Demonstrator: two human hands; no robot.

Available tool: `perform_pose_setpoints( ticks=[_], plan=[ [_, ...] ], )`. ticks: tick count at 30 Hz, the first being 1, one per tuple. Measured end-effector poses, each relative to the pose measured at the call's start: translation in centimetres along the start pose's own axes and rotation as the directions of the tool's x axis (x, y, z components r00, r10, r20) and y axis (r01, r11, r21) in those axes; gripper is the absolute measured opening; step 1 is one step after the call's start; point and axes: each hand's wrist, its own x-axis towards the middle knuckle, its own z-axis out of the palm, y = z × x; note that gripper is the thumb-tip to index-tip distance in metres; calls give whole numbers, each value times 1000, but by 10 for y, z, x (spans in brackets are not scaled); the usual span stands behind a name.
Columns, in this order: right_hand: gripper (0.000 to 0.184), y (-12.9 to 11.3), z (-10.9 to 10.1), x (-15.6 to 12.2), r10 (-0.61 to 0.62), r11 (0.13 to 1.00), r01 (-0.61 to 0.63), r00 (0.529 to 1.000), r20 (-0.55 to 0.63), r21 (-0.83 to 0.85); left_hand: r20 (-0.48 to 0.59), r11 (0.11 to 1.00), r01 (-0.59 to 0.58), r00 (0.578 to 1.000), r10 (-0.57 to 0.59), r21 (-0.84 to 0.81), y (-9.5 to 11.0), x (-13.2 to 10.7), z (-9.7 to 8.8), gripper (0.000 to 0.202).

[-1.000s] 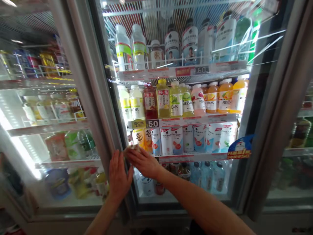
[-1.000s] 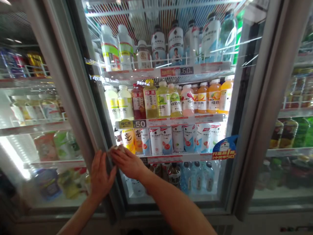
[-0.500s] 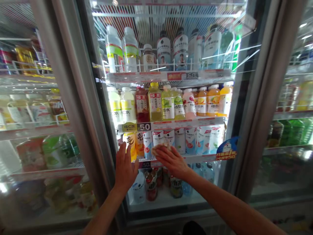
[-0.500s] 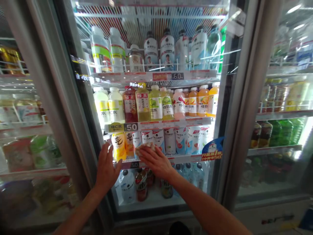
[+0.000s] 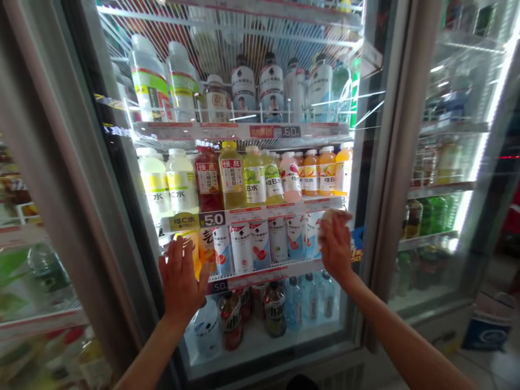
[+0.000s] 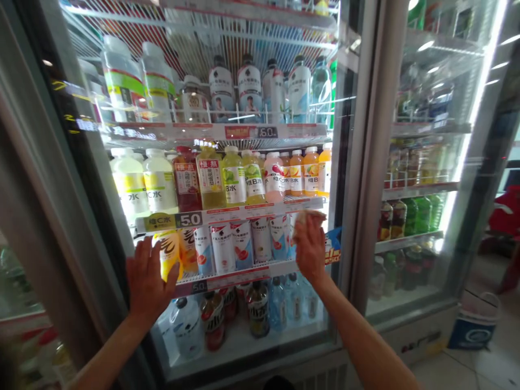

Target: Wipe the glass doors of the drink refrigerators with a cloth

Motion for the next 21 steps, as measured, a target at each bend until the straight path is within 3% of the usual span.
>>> perform_pose_setpoints(
  ticks=[2,4,7,9,10,13,16,18,21],
  plan=[
    [57,13,4,14,177,983,-183,971,-161,-23,-24,1000,1,1000,-1,19,-5,10,-2,72],
    [57,2,9,25,212,977,-213,958,-191,16,-48,1000,-8,999,10,28,-6,24,-1,72],
    [61,-37,12,25,-24,991,24,1000,-4,133,-69,998,-52,996,54,26,-1,44,5,72],
    [63,-50,11,21,-200,967,180,974,102,181,-86,997,-73,993,75,33,2,51,10,72],
    [64,-47,9,20,-228,963,206,967,115,172,-94,996,-79,992,82,39,3,53,11,71],
    [62,-13,8,32,-53,997,55,998,-42,51,-98,995,-93,990,97,48,4,52,12,71],
    [59,8,12,52,130,991,-131,964,-234,13,-103,995,-90,990,94,45,6,51,12,72],
    [62,1,15,59,93,995,-86,978,-184,43,-122,995,-88,988,93,45,9,53,12,71],
    [67,-14,15,61,-107,989,103,994,33,108,-133,990,-133,982,137,38,14,61,14,70]
  ],
)
